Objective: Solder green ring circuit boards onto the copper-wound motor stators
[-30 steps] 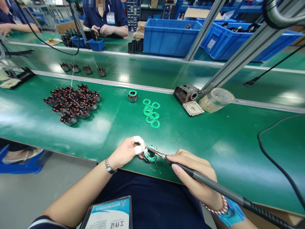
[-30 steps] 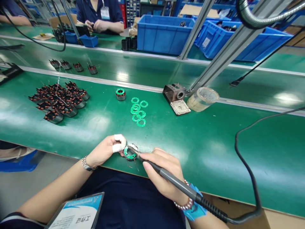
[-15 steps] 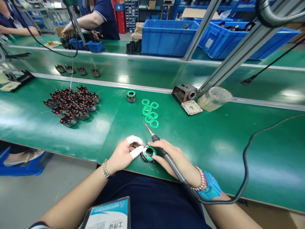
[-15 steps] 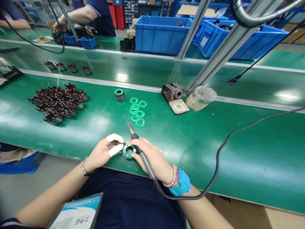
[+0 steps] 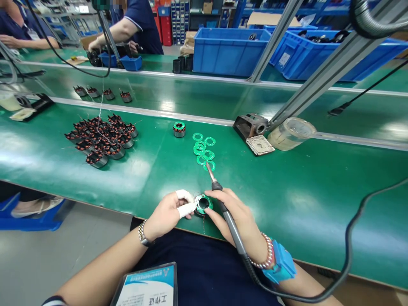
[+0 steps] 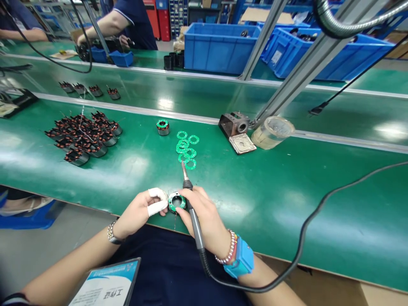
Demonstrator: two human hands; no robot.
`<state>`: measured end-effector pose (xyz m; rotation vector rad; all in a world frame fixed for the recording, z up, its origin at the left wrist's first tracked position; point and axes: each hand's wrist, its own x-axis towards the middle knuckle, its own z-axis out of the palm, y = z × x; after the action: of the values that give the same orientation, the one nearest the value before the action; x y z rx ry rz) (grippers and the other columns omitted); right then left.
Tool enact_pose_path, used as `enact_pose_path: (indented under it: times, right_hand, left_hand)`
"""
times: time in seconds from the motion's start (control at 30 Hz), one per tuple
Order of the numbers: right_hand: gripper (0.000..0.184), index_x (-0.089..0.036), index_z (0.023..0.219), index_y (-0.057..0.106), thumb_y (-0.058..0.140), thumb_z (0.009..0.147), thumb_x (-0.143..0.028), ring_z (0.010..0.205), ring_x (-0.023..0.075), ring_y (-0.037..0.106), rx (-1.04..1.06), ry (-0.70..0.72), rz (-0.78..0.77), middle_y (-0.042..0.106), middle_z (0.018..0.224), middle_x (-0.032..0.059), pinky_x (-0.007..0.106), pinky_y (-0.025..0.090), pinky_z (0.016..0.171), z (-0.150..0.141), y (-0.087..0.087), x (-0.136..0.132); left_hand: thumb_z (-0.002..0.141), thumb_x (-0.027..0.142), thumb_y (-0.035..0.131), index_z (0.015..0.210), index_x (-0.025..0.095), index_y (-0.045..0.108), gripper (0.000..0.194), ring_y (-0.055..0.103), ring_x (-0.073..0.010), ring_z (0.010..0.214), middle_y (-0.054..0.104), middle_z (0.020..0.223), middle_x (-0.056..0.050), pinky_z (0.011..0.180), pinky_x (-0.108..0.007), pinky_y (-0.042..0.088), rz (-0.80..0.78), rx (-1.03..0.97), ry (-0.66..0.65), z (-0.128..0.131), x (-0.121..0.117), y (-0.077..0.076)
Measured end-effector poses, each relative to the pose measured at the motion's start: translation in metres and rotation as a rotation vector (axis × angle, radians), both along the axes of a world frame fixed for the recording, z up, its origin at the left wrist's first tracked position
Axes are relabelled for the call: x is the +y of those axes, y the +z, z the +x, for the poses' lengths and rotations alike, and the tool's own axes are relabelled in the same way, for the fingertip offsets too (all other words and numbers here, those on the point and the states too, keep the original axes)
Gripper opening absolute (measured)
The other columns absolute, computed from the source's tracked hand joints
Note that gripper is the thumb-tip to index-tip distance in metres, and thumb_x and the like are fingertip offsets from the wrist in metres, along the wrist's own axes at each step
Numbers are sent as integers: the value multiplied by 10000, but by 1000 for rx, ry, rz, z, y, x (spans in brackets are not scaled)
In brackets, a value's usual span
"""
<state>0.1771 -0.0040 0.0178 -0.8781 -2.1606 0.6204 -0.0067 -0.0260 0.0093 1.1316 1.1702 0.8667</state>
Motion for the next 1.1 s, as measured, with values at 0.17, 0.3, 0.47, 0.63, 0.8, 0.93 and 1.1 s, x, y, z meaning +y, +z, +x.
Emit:
enact_pose_path:
  times: [0.17,0.3,0.47,0.63,0.8,0.93,1.1]
  right_hand:
    - [226,-201,1027,513,510,825,-99,829,169,581,53,56,6,601,869,54,278,508,693,-14,5,8]
    - [210,-197,1011,504,489,830,-89,736,133,570,84,107,-41,576,803,26,245,496,672,-22,5,15]
    - [259,-203,1046,470,475,821,-74,703,123,556,73,82,-90,562,775,11,238,489,664,-21,3,13]
    - [247,-190,1046,472,439,830,-74,697,136,542,63,18,-5,552,764,25,254,493,639,-26,0,5]
    - [226,-188,1020,514,497,819,-86,717,154,554,89,-28,49,588,787,41,279,494,642,-20,8,2]
    - [157,-189,961,580,520,829,-127,614,136,544,91,-45,6,595,703,25,261,473,565,-2,21,2]
    - [201,-172,984,615,532,804,-138,594,153,544,149,25,-31,606,679,42,301,474,548,16,29,-1]
  left_hand:
    - [693,254,619,674,145,530,142,508,-96,576,532,621,20,576,-228,434,-90,-92,20,1,3,3]
    - [689,250,629,678,144,524,149,492,-88,565,520,621,27,571,-224,426,-106,-115,26,1,4,2]
    - [686,239,620,661,143,518,143,485,-85,560,510,609,30,566,-220,423,-106,-110,20,1,4,4]
    - [721,261,587,688,149,519,135,509,-91,547,534,608,23,570,-230,437,-87,-88,31,1,2,3]
    - [728,257,570,662,153,504,140,522,-91,527,530,575,29,571,-231,448,-116,-83,26,0,5,3]
    - [707,253,581,633,152,503,147,516,-86,497,529,544,31,548,-225,446,-148,-68,-4,-1,9,4]
    - [686,225,568,621,152,506,115,525,-90,500,534,538,29,543,-224,447,-157,-58,-5,-2,10,4]
